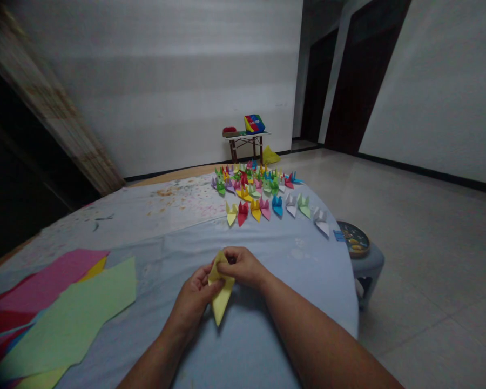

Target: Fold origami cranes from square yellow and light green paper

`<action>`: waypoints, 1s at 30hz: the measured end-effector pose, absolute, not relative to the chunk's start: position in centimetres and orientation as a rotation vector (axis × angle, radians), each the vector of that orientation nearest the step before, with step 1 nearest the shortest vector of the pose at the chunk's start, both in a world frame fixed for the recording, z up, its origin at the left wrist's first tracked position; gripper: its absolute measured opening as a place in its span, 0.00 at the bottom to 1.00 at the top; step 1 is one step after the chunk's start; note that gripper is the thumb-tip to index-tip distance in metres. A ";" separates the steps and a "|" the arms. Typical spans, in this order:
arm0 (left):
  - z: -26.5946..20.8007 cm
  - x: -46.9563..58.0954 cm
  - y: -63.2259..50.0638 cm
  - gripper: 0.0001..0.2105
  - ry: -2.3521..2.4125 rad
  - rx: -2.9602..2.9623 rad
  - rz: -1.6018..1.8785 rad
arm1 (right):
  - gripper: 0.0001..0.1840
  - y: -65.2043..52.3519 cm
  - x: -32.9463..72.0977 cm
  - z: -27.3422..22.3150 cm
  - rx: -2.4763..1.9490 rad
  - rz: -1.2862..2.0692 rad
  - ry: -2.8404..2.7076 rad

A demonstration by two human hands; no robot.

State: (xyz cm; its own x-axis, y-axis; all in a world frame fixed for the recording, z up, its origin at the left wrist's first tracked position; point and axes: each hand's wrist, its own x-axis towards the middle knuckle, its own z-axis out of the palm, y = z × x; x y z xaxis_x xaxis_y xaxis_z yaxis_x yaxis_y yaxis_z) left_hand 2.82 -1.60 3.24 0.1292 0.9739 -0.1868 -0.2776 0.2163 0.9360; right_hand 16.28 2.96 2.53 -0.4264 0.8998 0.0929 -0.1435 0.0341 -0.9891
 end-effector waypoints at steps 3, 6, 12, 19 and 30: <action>3.0 2.8 -1.5 0.21 0.994 0.925 1.099 | 0.17 3.0 16.1 2.5 -0.829 1.509 -1.403; 2.8 2.7 -1.4 0.20 0.978 0.931 1.097 | 0.18 3.1 16.1 2.4 -0.849 1.470 -1.385; 2.9 2.7 -1.5 0.19 0.981 0.916 1.080 | 0.18 3.0 16.3 2.8 -0.840 1.460 -1.341; 3.0 2.7 -1.6 0.19 1.001 0.927 1.073 | 0.15 2.9 16.4 3.0 -0.853 1.488 -1.245; 3.4 2.8 -1.8 0.18 1.027 0.950 1.045 | 0.12 3.1 16.4 3.2 -0.833 1.437 -1.193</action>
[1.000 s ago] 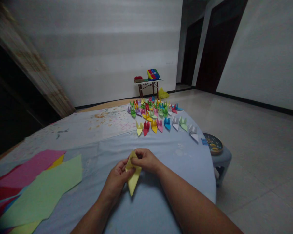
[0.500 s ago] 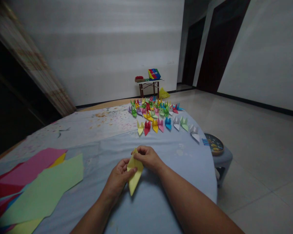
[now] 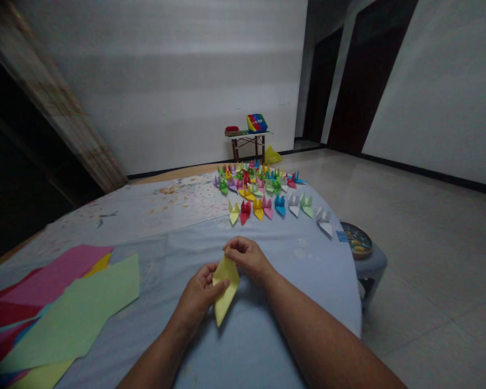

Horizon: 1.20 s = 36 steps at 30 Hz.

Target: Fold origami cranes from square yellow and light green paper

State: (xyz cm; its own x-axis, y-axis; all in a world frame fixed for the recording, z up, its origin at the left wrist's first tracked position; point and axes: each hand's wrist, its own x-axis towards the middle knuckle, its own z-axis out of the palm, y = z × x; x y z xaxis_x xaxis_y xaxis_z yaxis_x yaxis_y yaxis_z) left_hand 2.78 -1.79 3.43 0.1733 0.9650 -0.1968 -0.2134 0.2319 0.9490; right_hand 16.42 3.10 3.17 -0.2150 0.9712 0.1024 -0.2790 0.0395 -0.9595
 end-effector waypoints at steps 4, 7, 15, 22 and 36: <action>3.3 2.8 -1.7 0.19 1.032 0.926 1.072 | 0.14 3.3 16.6 3.4 -0.863 1.406 -1.175; 2.9 2.6 -1.4 0.21 1.045 0.877 1.134 | 0.16 3.4 16.7 3.5 -0.890 1.394 -1.190; 1.8 2.0 -0.7 0.24 0.992 0.824 1.302 | 0.19 3.1 16.2 2.6 -1.027 1.541 -1.506; 2.6 2.3 -0.9 0.20 1.044 0.874 1.255 | 0.18 3.1 16.3 2.7 -1.022 1.571 -1.438; 2.3 1.6 -0.8 0.17 0.951 0.915 1.264 | 0.15 3.2 16.6 3.3 -1.126 1.592 -1.394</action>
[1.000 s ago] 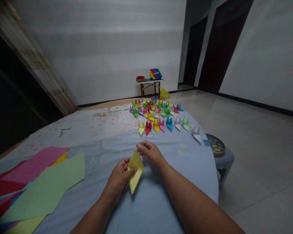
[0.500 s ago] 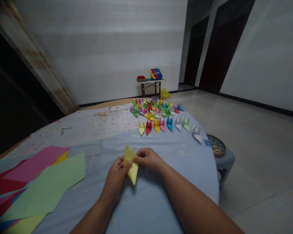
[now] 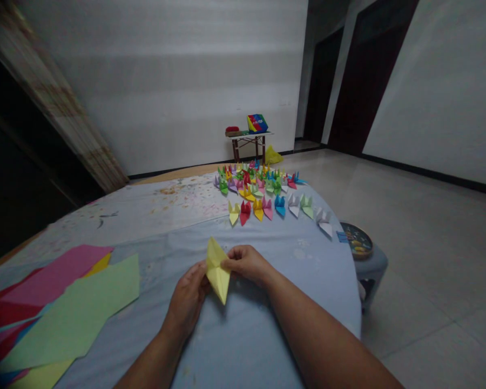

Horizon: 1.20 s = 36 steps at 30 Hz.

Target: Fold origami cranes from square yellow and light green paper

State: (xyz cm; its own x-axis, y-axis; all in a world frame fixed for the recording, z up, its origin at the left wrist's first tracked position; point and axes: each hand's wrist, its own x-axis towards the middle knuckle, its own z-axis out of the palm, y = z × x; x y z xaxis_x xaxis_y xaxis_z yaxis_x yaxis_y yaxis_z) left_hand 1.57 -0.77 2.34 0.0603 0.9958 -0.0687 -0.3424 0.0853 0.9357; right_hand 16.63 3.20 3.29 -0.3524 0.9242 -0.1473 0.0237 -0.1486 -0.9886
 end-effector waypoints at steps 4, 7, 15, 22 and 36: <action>2.3 1.5 -0.7 0.18 1.090 1.091 1.212 | 0.14 3.3 16.6 3.1 -1.133 1.554 -1.460; 2.5 1.5 -0.8 0.17 1.158 1.191 1.206 | 0.13 3.5 16.6 2.5 -1.134 1.521 -1.499; 1.7 1.1 -1.4 0.15 1.633 1.844 1.062 | 0.09 3.4 16.5 1.7 -1.342 1.194 -1.829; 1.5 1.5 -1.8 0.10 2.037 2.250 0.974 | 0.08 2.1 16.3 3.1 -1.524 0.609 -2.152; 1.8 1.4 -1.8 0.19 1.633 1.584 1.285 | 0.13 3.6 16.6 1.6 -1.121 1.244 -1.738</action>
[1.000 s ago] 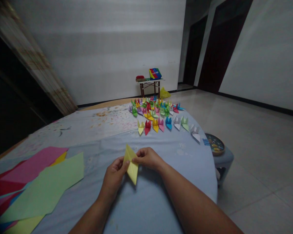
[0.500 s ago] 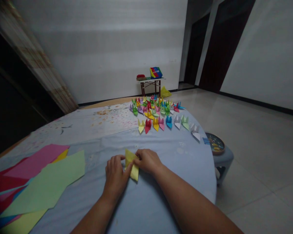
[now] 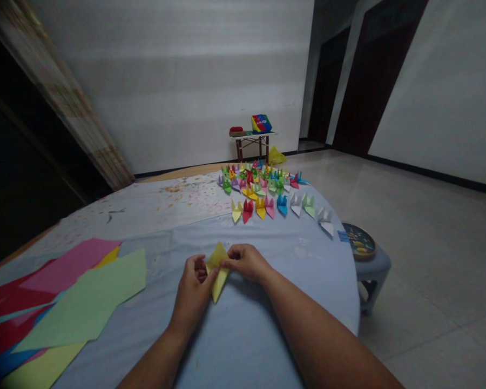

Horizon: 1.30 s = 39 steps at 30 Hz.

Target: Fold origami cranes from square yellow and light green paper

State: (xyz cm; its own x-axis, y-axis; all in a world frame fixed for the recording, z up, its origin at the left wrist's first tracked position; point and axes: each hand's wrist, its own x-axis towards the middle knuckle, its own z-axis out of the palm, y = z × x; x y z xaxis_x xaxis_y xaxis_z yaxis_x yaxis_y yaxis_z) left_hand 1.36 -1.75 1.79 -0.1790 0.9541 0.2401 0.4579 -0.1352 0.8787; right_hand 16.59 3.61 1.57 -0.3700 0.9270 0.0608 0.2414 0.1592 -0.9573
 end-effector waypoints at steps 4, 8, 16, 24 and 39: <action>1.5 1.4 -1.8 0.20 1.557 1.463 1.302 | 0.14 3.6 16.6 1.6 -1.127 1.315 -1.691; 1.4 1.4 -2.1 0.11 1.671 1.702 1.218 | 0.11 3.1 16.5 2.0 -1.284 1.107 -1.842; 2.0 2.0 -3.2 0.09 1.787 2.313 0.918 | 0.06 2.6 15.9 2.3 -1.378 0.606 -2.205; 2.1 1.5 -3.2 0.12 1.918 2.324 0.703 | 0.09 2.8 15.9 2.0 -1.354 0.536 -2.236; 3.2 0.8 -3.4 0.11 1.856 2.332 0.584 | 0.16 3.3 15.7 1.5 -1.397 0.638 -2.026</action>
